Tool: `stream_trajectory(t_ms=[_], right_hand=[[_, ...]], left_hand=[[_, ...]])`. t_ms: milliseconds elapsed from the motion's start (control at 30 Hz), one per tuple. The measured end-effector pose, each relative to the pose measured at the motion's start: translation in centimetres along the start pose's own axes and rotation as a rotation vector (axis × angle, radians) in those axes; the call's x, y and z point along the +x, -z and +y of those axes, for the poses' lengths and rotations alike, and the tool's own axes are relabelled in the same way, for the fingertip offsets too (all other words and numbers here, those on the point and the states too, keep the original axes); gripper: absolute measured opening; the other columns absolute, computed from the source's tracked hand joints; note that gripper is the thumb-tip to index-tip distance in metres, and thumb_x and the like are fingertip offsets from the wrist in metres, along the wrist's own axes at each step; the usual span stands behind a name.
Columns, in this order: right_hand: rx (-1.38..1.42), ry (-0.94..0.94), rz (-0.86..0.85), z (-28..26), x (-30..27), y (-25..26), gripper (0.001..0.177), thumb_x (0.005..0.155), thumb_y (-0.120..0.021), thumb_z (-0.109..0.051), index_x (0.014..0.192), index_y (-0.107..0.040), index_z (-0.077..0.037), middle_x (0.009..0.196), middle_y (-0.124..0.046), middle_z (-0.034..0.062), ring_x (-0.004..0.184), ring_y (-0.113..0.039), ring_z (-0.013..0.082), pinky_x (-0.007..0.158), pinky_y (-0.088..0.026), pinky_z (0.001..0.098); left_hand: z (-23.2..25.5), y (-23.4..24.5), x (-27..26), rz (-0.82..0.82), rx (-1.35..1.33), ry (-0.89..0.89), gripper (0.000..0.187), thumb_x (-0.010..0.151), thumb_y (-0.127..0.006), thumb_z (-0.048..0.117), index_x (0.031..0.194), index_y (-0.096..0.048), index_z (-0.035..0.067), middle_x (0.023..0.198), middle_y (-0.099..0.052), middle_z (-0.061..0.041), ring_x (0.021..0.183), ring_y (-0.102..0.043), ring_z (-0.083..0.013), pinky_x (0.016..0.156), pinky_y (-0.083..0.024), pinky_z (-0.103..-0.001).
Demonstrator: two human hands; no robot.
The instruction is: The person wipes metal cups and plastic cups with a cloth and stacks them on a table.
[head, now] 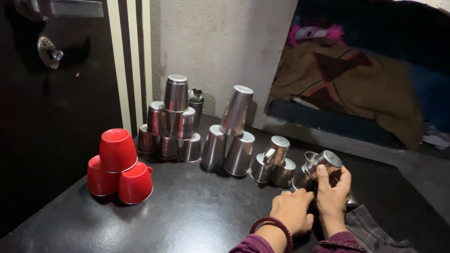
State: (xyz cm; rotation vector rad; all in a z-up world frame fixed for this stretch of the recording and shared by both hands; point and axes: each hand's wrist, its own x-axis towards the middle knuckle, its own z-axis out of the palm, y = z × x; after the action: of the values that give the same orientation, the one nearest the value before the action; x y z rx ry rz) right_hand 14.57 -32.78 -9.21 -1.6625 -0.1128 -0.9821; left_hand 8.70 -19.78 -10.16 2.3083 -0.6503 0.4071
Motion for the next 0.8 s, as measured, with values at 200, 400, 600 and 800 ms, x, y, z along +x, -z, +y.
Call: stream_trajectory(t_ms=[200,400,600,800], right_hand=[[0.009,-0.012,-0.048,0.2,0.2,-0.4,0.041,0.095,-0.074,-0.029,0.124,-0.063,-0.003,0.115,-0.068,0.0047,0.104,-0.064,0.0134,0.092,-0.052,0.0308],[-0.144,0.012,-0.085,-0.7,0.0,-1.3,0.043,0.094,-0.076,-0.029,0.129,-0.065,-0.007,0.115,-0.071,0.0059,0.106,-0.066,0.0161,0.092,-0.052,0.0327],[-0.165,-0.015,-0.146,-1.9,-0.1,-2.1,0.051,0.088,-0.077,-0.033,0.132,-0.062,-0.011,0.117,-0.071,0.0082,0.109,-0.066,0.0212,0.094,-0.052,0.0372],[-0.327,-0.034,-0.11,-0.7,0.0,-1.5,0.074,0.087,-0.079,-0.042,0.146,-0.053,-0.008,0.138,-0.06,0.0175,0.128,-0.055,0.031,0.103,-0.044,0.0443]], left_hand=[[0.1,-0.2,0.4,0.045,0.011,0.02,0.045,0.075,-0.075,0.02,0.115,-0.062,0.006,0.123,-0.059,-0.014,0.103,-0.064,-0.0398,0.084,-0.052,-0.052],[-0.9,-1.1,0.8,0.092,-0.097,0.1,0.023,0.08,-0.067,0.015,0.102,-0.066,0.007,0.112,-0.064,-0.015,0.099,-0.066,-0.0393,0.086,-0.052,-0.052],[-1.0,-1.2,0.8,0.11,-0.099,0.13,0.019,0.078,-0.066,0.013,0.096,-0.069,0.006,0.107,-0.066,-0.017,0.098,-0.065,-0.0407,0.087,-0.052,-0.052],[-0.7,0.0,0.5,0.096,-0.16,0.153,0.02,0.08,-0.066,0.015,0.098,-0.067,0.005,0.11,-0.064,-0.017,0.1,-0.065,-0.0404,0.089,-0.051,-0.052]])
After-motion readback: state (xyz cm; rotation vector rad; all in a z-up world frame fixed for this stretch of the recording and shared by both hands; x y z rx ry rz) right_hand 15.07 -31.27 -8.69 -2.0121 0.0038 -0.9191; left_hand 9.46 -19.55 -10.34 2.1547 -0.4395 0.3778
